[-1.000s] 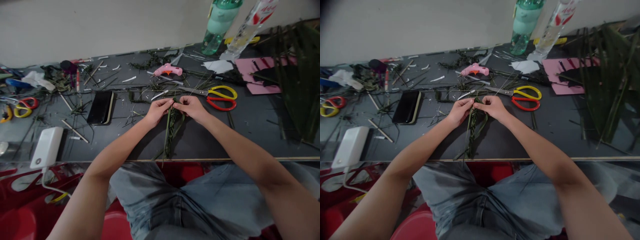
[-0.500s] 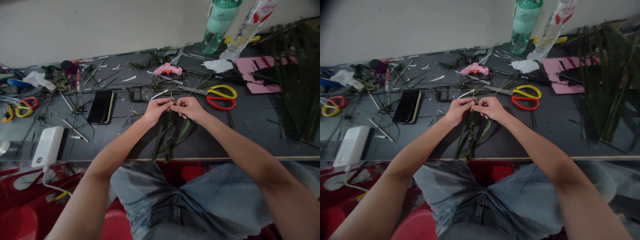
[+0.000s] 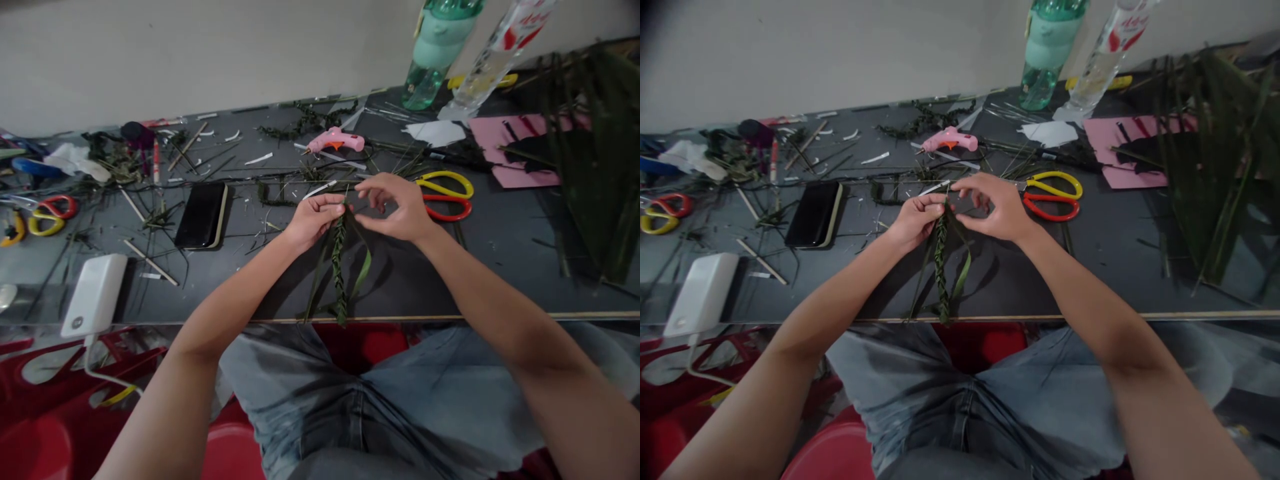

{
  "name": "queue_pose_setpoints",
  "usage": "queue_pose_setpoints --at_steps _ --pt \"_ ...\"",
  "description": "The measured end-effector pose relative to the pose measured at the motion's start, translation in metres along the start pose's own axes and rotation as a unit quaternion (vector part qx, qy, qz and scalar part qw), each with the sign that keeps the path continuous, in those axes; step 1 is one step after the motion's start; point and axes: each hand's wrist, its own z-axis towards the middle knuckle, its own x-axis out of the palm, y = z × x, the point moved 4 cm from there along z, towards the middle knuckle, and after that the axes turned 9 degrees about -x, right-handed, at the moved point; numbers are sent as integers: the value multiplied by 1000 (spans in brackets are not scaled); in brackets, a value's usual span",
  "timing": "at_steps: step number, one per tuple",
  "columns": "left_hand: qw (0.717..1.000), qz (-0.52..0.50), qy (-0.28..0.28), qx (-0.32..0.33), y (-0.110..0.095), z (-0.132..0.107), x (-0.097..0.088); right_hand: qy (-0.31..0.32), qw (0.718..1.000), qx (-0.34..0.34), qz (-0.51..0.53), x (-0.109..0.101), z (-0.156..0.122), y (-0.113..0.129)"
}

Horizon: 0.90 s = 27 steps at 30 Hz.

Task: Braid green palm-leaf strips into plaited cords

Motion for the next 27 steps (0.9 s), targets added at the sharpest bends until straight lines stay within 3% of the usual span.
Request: queue_pose_setpoints --at_steps 3,6,15,17,21,24,27 --pt "1000 -14 -13 -13 2 2 -4 71 988 -105 -86 0 -1 8" --pt "1000 8 -20 -23 4 2 -5 118 972 -165 -117 8 -5 11" --pt "999 -13 -28 -41 5 -1 0 22 957 -258 -133 16 -9 16" --pt "999 -17 -21 -45 5 -2 3 19 962 -247 -112 15 -7 17" --pt "998 -20 -21 -54 3 -3 4 6 990 -138 -26 12 -2 13" --pt "999 11 -27 -27 0 -3 3 -5 996 -85 7 11 0 7" --pt "997 72 -36 8 -4 -4 3 -13 997 -75 10 11 0 5"
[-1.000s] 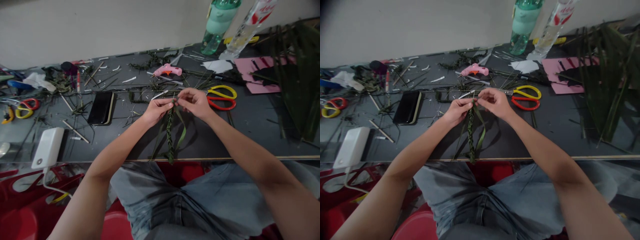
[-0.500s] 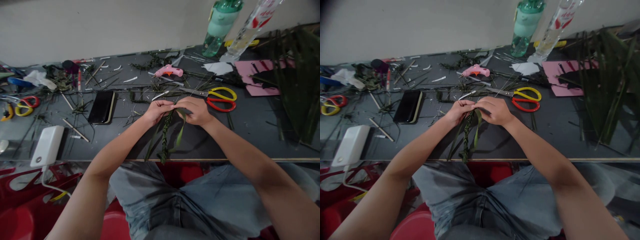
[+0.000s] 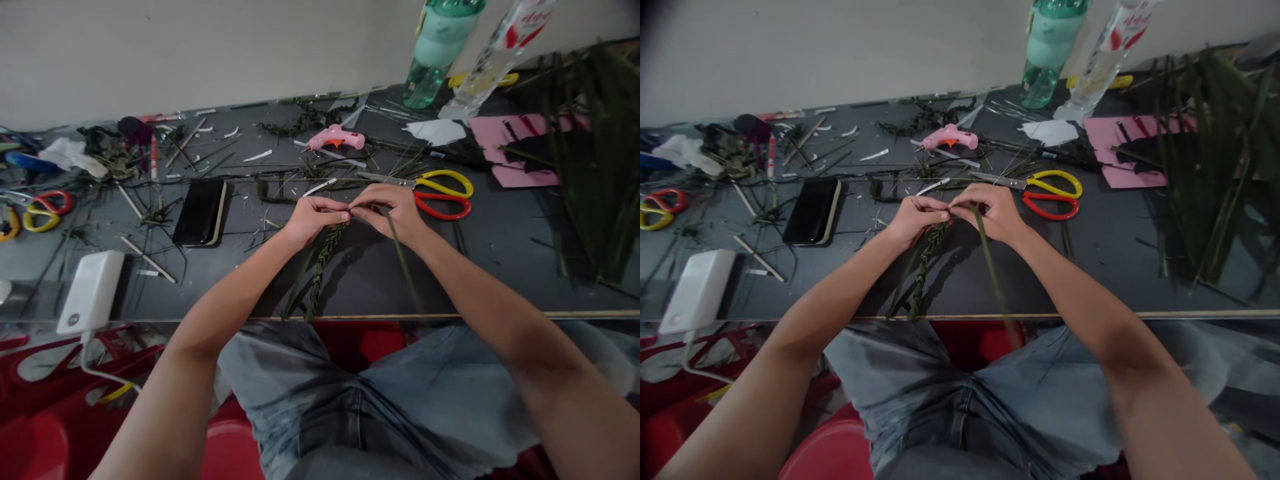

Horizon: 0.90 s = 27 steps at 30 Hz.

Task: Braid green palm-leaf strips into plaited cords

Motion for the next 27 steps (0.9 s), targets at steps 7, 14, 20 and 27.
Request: queue_pose_setpoints --at_steps 7,14,20,27 --pt "995 85 -35 32 -7 -4 -5 -44 998 35 4 5 -4 2" --pt "995 76 -63 11 -8 -5 -2 -66 994 86 21 14 -10 -7" --pt "979 103 -174 29 -4 -7 0 -130 975 170 -54 14 -13 -1" --pt "928 246 -230 163 -7 -22 7 -79 957 270 -68 25 -13 1"
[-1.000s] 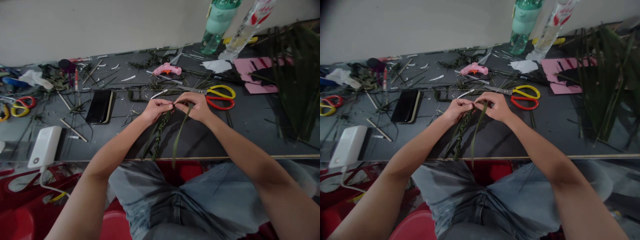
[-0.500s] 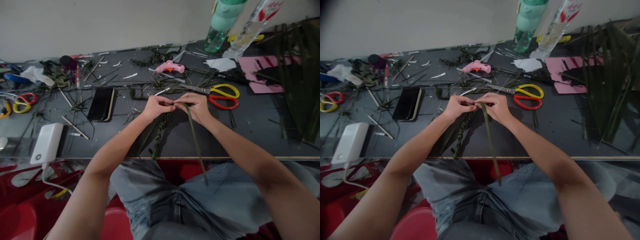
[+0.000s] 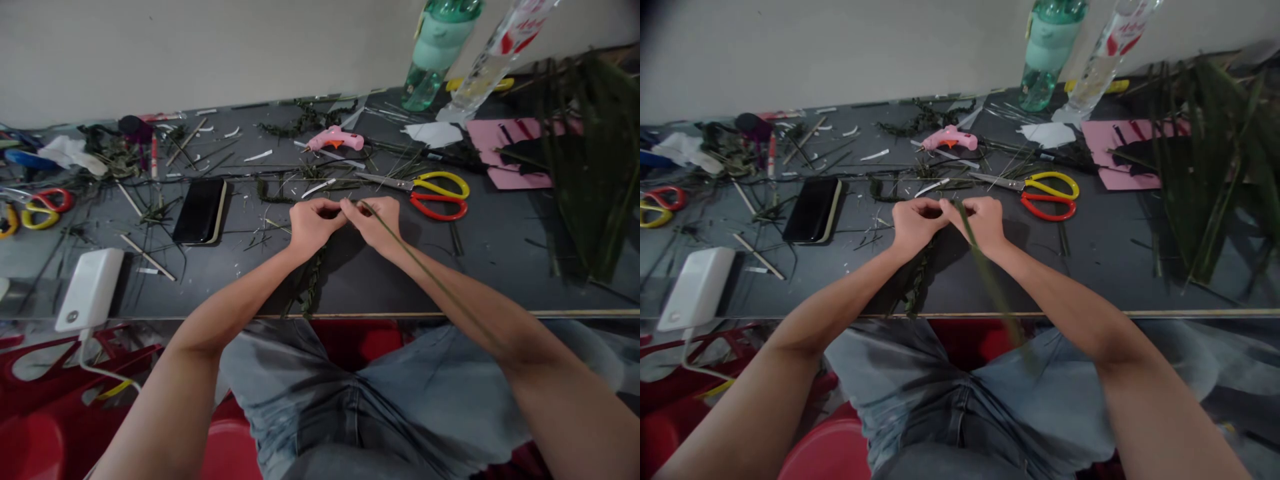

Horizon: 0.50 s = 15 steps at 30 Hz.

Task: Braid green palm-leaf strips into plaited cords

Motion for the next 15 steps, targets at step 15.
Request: queue_pose_setpoints --at_steps 15 --pt "996 -85 -40 -10 2 0 1 -4 937 160 311 11 7 -19"
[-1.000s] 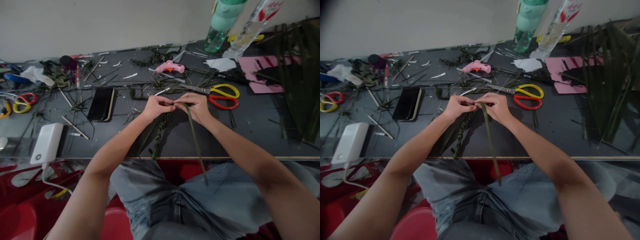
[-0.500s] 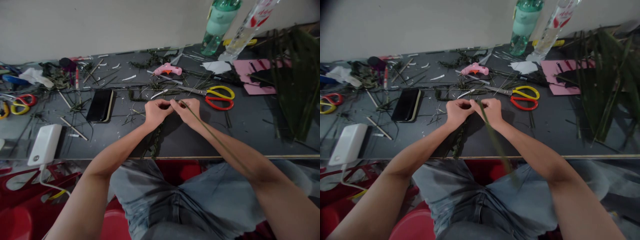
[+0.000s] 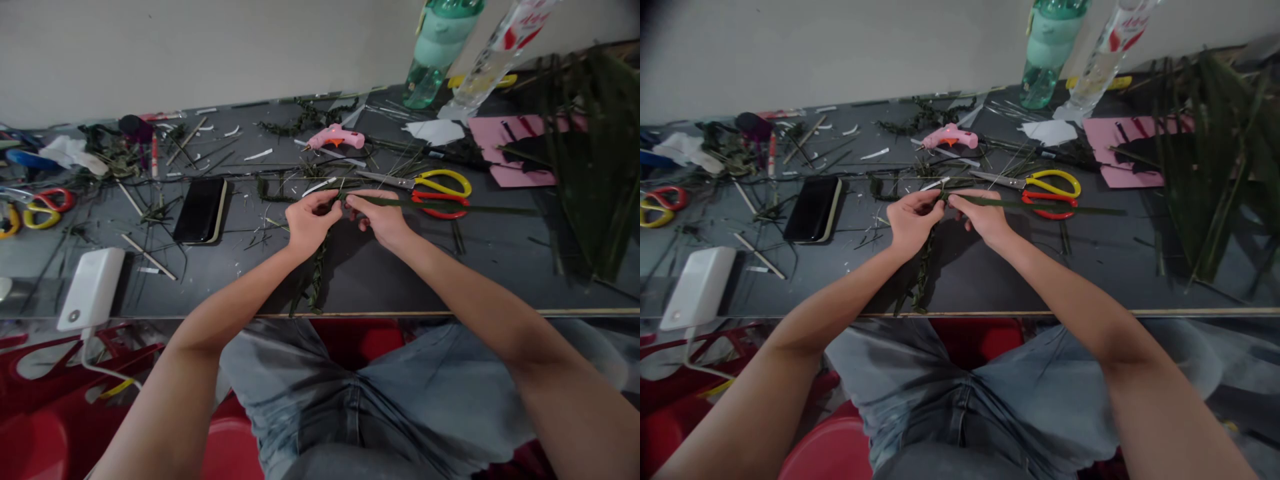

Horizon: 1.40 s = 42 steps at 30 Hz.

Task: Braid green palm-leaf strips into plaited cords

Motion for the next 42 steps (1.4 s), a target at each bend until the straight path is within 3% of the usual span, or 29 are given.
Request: queue_pose_setpoints --at_steps 13,18,23,28,36,42 --pt "1000 -6 18 9 -4 -4 2 0 996 -85 -39 0 -3 8" --pt "999 -16 28 15 0 -5 2 -4 997 -66 -33 0 -2 6" --pt "998 -50 42 -3 3 -6 4 -40 998 -41 -21 2 -9 -1" --pt "995 -76 58 6 0 -9 7 -77 992 -82 -51 3 -18 -1" --pt "979 -166 84 -79 16 4 11 -51 997 -49 -13 4 -9 -1" --pt "976 -161 86 -115 24 10 10 -19 998 -53 -11 8 -7 -1"
